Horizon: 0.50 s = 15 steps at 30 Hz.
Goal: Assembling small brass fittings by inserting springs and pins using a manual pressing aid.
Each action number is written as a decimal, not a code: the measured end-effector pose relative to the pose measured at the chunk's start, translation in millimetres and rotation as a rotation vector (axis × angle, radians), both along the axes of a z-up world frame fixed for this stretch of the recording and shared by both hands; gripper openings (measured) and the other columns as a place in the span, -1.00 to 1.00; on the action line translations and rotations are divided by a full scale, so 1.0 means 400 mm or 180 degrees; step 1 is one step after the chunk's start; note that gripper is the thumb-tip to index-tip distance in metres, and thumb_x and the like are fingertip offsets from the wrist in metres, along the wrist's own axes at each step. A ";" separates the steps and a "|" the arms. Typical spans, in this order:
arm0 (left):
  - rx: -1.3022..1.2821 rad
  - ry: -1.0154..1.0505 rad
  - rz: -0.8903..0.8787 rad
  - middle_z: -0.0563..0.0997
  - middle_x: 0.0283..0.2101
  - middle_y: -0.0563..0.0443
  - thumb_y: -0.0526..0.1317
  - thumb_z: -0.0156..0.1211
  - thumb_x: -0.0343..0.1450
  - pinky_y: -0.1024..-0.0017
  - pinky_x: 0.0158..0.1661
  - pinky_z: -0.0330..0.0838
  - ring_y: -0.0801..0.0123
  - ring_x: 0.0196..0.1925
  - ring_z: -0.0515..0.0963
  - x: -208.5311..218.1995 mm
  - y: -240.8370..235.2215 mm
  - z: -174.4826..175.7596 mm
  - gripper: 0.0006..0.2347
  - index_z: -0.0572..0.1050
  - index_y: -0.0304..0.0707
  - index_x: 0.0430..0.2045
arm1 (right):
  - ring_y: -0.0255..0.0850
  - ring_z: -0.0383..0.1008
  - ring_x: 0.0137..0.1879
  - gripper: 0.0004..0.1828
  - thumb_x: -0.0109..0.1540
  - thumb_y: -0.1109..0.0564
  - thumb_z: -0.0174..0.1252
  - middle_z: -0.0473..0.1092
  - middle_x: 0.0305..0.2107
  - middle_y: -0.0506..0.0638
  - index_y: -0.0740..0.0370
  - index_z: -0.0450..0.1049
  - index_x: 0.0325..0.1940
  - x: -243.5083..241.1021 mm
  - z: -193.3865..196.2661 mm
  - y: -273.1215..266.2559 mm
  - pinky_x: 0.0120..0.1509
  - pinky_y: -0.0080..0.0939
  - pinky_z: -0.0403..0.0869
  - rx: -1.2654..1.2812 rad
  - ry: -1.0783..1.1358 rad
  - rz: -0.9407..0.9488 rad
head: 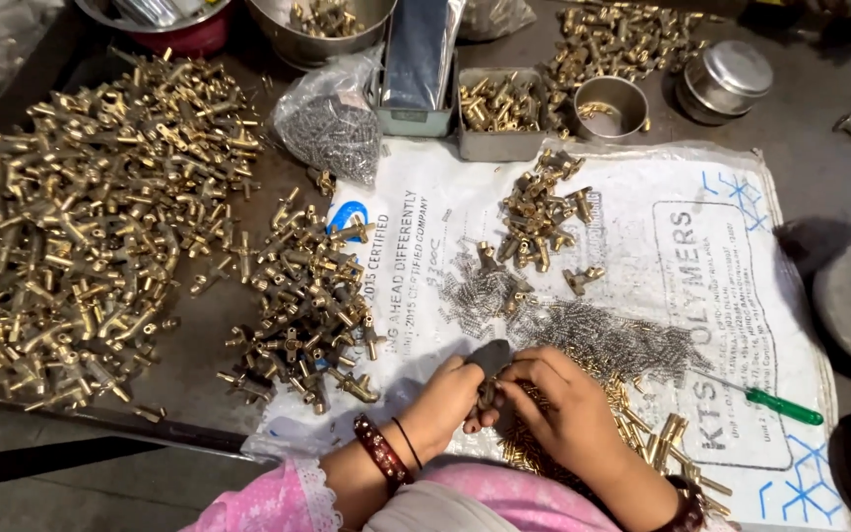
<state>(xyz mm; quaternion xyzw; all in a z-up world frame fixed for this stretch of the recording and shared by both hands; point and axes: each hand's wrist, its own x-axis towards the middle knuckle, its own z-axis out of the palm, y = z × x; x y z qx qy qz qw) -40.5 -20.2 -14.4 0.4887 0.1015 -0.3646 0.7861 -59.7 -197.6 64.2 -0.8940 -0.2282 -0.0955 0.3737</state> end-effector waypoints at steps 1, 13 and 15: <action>0.0010 -0.0031 0.0001 0.52 -0.47 0.01 -0.25 -0.17 0.49 0.54 -0.70 0.16 0.48 -0.64 0.46 -0.006 -0.001 0.000 -0.80 0.44 -0.36 -0.25 | -0.06 0.60 -0.15 -0.80 0.12 0.21 0.34 0.49 -0.22 0.06 0.26 0.52 -0.21 -0.005 0.002 -0.005 -0.12 -0.19 0.57 0.0010 -0.0031 0.0001; 0.0104 -0.0422 -0.0151 0.61 -0.35 0.02 -0.22 -0.02 0.47 0.56 -0.67 0.25 0.48 -0.58 0.56 -0.025 0.015 0.084 -0.80 0.53 -0.30 -0.19 | -0.21 0.62 -0.24 -0.86 0.12 0.18 0.37 0.55 -0.35 -0.01 0.23 0.57 -0.29 0.109 0.030 -0.046 -0.12 -0.19 0.58 0.0433 0.0894 -0.0311; -0.0008 -0.0310 -0.0055 0.63 -0.39 -0.04 -0.26 -0.03 0.48 0.51 -0.67 0.30 0.37 -0.56 0.60 -0.019 0.023 -0.012 -0.85 0.46 -0.39 -0.35 | -0.14 0.59 -0.22 -0.78 0.13 0.13 0.36 0.54 -0.26 0.02 0.21 0.56 -0.19 0.160 0.061 -0.006 -0.15 -0.15 0.56 -0.0301 0.0694 -0.0855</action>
